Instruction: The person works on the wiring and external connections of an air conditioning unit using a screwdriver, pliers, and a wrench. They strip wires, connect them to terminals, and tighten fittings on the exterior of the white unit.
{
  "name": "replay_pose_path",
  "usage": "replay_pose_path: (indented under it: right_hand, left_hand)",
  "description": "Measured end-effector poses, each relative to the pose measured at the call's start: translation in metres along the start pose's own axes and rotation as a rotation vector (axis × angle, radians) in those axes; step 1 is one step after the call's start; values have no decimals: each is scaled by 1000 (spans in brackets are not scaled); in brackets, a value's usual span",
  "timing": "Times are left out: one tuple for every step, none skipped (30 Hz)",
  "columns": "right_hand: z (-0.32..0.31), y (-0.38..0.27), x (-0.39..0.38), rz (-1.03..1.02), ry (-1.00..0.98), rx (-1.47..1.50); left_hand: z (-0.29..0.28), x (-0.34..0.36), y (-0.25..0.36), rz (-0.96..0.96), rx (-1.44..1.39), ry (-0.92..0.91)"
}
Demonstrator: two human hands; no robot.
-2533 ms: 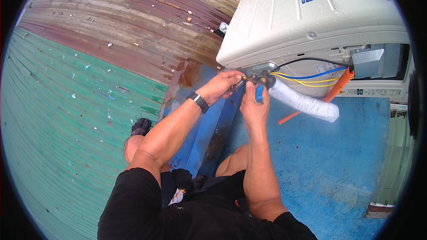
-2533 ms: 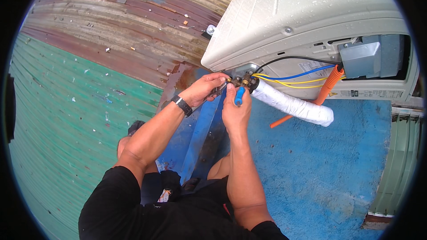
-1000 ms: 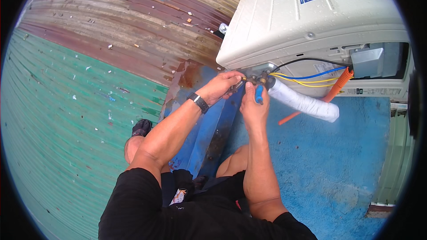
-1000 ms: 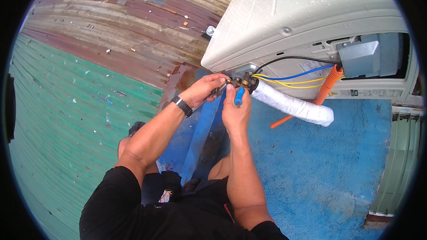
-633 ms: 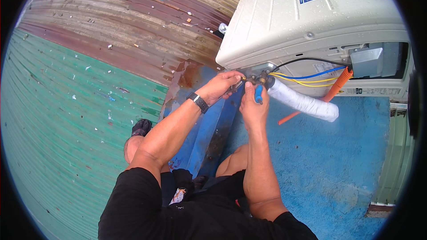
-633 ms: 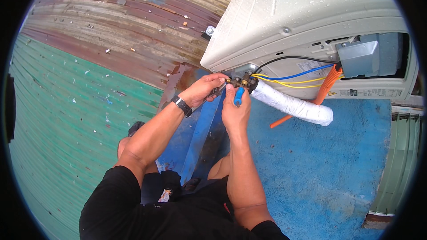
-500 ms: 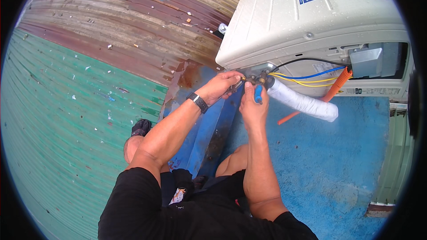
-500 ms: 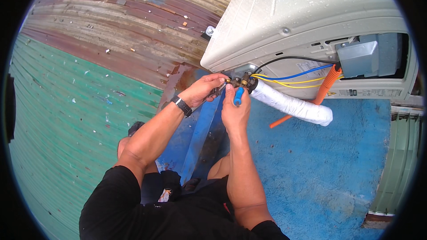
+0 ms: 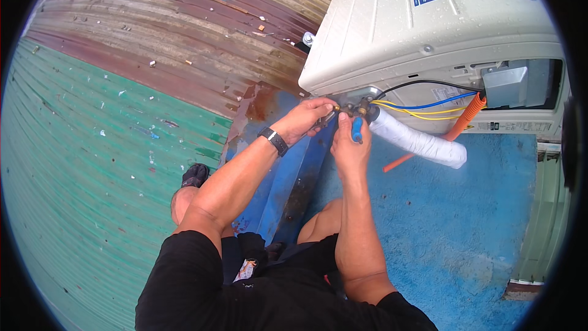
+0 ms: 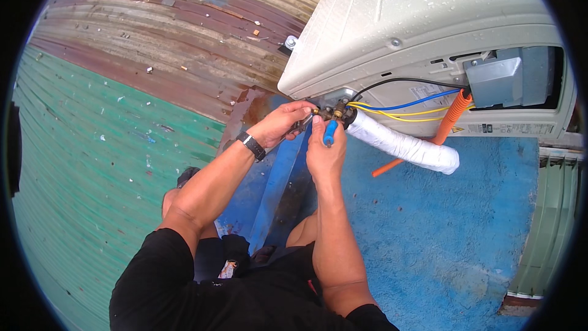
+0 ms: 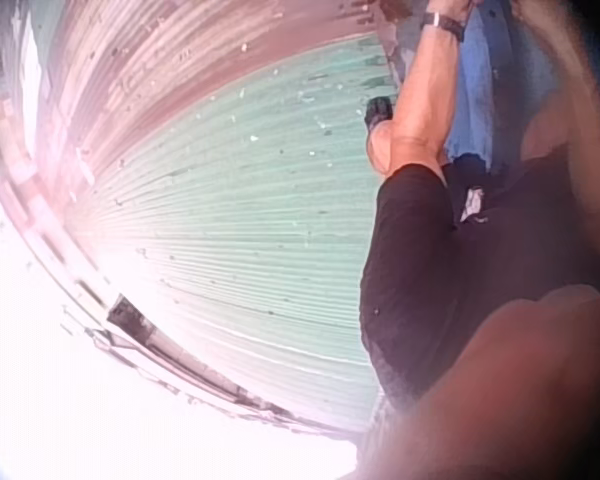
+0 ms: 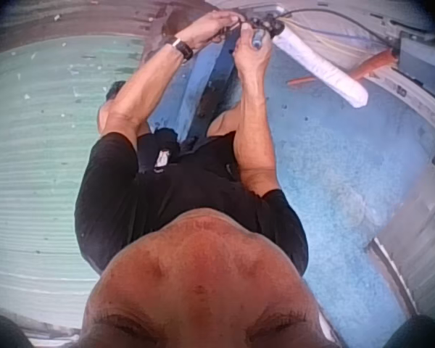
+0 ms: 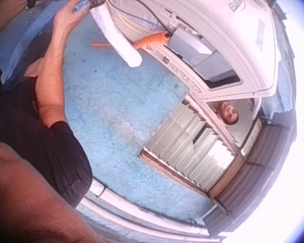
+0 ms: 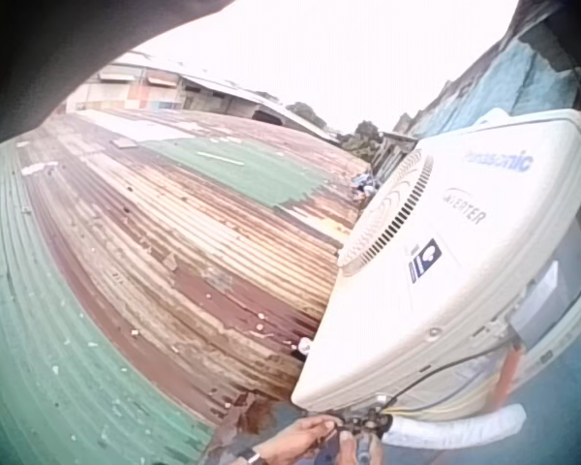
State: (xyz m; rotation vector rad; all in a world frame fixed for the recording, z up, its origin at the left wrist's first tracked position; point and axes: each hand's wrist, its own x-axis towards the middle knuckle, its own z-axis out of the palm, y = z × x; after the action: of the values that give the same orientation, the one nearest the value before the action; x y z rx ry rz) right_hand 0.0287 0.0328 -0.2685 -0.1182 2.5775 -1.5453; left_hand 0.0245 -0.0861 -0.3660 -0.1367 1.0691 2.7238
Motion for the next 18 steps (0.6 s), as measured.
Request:
replay_pose_path:
  right_hand:
    - [-1,3,1,-2,13,-18]
    - [-3,3,1,-2,22,-16]
    - [-5,2,1,3,11,-45]
    - [-7,3,1,9,1,-72]
    - [-9,2,0,-14,-44,-122]
    - [-13,1,-2,-34,-83,-170]
    - [-21,-6,-5,0,-213,3]
    - [-30,-10,-9,34,-342,186]
    - [-38,-7,-10,32,-325,205]
    - [-47,-3,-10,64,-513,448]
    - [-54,2,-9,88,-702,688]
    - [-60,11,-7,82,-682,698]
    - [-66,23,-4,63,-732,729]
    - [-68,32,-3,47,-786,765]
    - [-69,31,-1,45,-775,777]
    - [-69,28,4,65,-776,615]
    - [-67,25,8,77,-784,452]
    - [-68,31,7,70,-761,448]
  left_hand:
    - [1,-1,-1,-4,2,-2]
    - [4,-2,1,-17,-10,41]
    - [7,-4,2,-32,-22,82]
    - [3,-5,-2,-38,-16,73]
    - [-5,-7,-4,-43,15,169]
    - [-9,-10,-1,-51,53,267]
    - [-11,-11,3,-53,70,257]
    - [-7,-19,16,-63,35,279]
    - [-3,-23,25,-73,-1,298]
    - [0,-25,29,-80,21,289]
    - [5,-25,30,42,248,347]
    - [23,-36,43,178,391,313]
    - [41,-46,55,319,530,296]
    - [60,-60,68,310,542,285]
    - [75,-73,78,320,468,175]
    - [74,-71,72,339,529,160]
    - [71,-72,67,364,595,156]
    - [80,-73,67,367,594,131]
